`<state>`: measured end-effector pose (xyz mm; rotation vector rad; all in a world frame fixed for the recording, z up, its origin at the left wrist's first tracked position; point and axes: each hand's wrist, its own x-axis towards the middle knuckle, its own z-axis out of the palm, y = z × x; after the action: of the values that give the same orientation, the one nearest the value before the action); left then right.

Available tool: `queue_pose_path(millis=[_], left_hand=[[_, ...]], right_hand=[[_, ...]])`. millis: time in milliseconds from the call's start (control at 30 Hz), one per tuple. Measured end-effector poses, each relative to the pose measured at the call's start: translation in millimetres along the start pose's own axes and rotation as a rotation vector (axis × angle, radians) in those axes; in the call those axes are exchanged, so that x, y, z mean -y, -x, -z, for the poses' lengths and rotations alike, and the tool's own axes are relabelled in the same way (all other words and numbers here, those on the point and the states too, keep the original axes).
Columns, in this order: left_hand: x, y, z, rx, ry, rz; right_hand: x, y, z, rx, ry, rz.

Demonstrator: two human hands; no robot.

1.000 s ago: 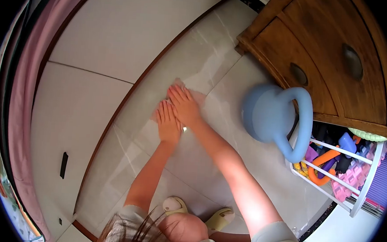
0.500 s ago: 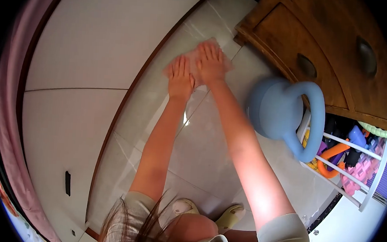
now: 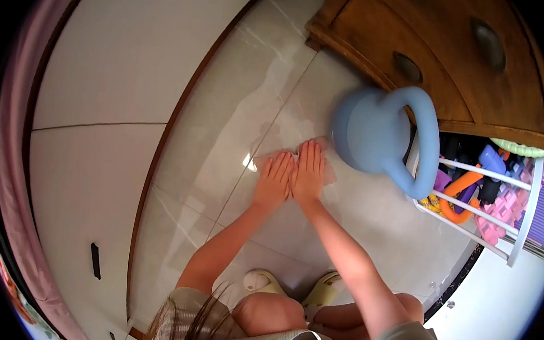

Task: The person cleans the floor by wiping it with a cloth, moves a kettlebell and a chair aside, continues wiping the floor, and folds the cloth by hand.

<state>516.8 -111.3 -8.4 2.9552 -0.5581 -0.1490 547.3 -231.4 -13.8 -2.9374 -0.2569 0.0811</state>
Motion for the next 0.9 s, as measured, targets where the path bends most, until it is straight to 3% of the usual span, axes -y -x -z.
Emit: queue_pose_path(millis=[167, 333, 467, 567, 667, 900], left_hand=[[19, -32, 20, 0.039, -0.091, 0.037], [34, -59, 6, -0.164, 0.029, 0.145], [-4, -31, 0, -0.114, 0.117, 0.184], [-51, 5, 3, 0.090, -0.125, 0.095], [-88, 30, -4, 0.126, -0.030, -0.037], [-138, 69, -19, 0.024, 0.151, -0.257]], right_hand=[[-1, -45, -3, -0.040, -0.037, 0.094], [7, -88, -2, -0.136, -0.135, 0.069], [-12, -43, 4, -0.081, -0.112, 0.106], [-42, 12, 10, -0.018, -0.104, 0.164], [-73, 67, 23, 0.101, -0.089, 0.159], [-105, 157, 41, 0.213, 0.015, 0.073]])
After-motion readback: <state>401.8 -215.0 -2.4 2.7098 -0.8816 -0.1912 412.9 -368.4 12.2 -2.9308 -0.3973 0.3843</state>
